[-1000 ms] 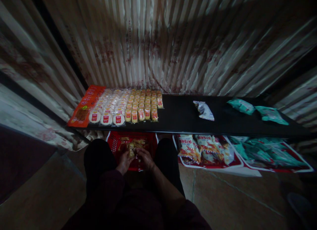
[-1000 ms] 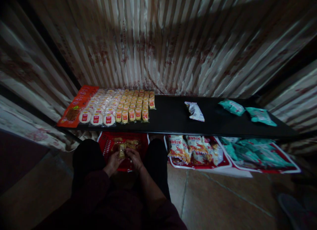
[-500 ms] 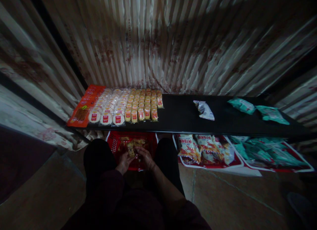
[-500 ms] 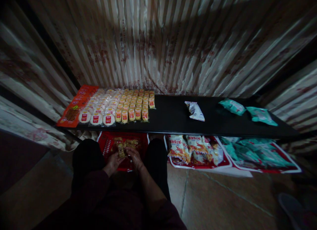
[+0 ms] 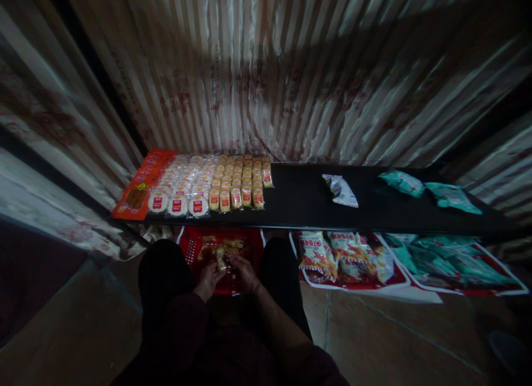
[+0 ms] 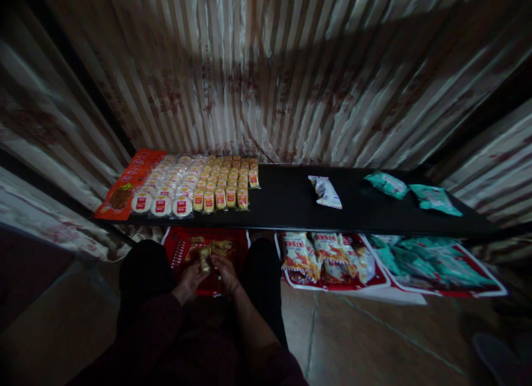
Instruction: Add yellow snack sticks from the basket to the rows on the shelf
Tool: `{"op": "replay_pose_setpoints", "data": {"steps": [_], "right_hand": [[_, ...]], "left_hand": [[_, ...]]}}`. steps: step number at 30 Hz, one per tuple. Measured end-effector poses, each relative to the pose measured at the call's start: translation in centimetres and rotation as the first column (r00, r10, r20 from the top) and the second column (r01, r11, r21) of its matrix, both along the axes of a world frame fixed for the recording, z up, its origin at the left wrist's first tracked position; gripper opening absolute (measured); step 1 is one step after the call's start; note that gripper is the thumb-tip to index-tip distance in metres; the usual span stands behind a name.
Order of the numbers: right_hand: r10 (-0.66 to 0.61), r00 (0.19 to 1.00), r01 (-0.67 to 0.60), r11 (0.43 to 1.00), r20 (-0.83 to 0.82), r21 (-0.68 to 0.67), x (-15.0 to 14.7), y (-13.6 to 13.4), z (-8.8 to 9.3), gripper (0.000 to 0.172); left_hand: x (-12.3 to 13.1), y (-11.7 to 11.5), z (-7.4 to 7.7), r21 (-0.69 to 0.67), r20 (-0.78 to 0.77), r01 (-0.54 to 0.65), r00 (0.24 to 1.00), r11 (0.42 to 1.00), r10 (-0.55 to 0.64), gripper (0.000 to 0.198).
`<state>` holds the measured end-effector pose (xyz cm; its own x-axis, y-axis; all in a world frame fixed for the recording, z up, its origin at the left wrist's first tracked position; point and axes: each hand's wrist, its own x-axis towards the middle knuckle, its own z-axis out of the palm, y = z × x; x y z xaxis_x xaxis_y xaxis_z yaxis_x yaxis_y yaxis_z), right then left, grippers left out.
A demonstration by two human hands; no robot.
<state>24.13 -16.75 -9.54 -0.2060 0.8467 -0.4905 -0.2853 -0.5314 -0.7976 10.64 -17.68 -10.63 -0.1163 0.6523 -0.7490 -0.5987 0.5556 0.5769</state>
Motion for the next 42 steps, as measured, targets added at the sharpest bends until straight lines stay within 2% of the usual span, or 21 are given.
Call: {"op": "replay_pose_setpoints", "data": {"steps": [3, 7, 12, 16, 20, 23, 29, 35, 38, 42], "right_hand": [[-0.007, 0.999, 0.006, 1.000, 0.032, 0.026, -0.1, -0.1, 0.0, 0.056], [0.020, 0.996, -0.030, 0.992, 0.086, 0.126, -0.3, -0.5, 0.2, 0.060], [0.023, 0.990, -0.050, 0.981, 0.143, 0.187, -0.3, -0.7, 0.2, 0.067], [-0.012, 0.971, -0.042, 0.974, 0.237, 0.223, 0.2, -0.5, -0.8, 0.057], [-0.070, 0.946, -0.003, 0.975, 0.318, 0.223, 0.5, -0.3, -2.0, 0.053], [-0.089, 0.923, -0.010, 0.967, 0.375, 0.255, 0.6, -0.3, -2.2, 0.049], [-0.088, 0.856, -0.077, 0.953, 0.509, 0.294, 0.7, -0.6, -1.6, 0.047], [-0.148, 0.840, -0.041, 0.942, 0.521, 0.334, 0.8, -1.0, -1.1, 0.056], [-0.162, 0.843, -0.038, 0.933, 0.513, 0.358, 1.1, -1.0, 0.0, 0.053], [-0.184, 0.855, -0.033, 0.913, 0.484, 0.407, 2.0, -0.6, 2.0, 0.050]], "left_hand": [[0.1, -0.2, 0.1, 0.000, -0.027, 0.011, 1.000, 1.000, -0.011, 0.010], [0.1, -0.5, 0.0, 0.038, -0.039, 0.050, 0.998, 0.998, -0.049, 0.010], [0.4, -0.6, 0.0, -0.028, -0.112, 0.076, 0.991, 0.997, -0.078, 0.013], [1.3, -0.5, 0.5, -0.005, -0.179, 0.106, 0.978, 0.994, -0.105, 0.011], [2.2, -0.5, 1.3, 0.076, -0.223, 0.167, 0.964, 0.983, -0.147, 0.008], [2.5, -0.3, 1.7, 0.083, -0.266, 0.207, 0.947, 0.975, -0.179, 0.007], [2.6, -0.1, 2.2, 0.097, -0.326, 0.145, 0.939, 0.985, -0.107, 0.008], [3.1, -0.2, 3.4, 0.183, -0.382, 0.139, 0.922, 0.973, -0.060, 0.010], [3.6, 0.0, 4.0, 0.219, -0.406, 0.184, 0.910, 0.958, -0.082, 0.009], [4.8, 0.4, 5.3, 0.333, -0.400, 0.221, 0.913, 0.917, -0.075, 0.010]]}}
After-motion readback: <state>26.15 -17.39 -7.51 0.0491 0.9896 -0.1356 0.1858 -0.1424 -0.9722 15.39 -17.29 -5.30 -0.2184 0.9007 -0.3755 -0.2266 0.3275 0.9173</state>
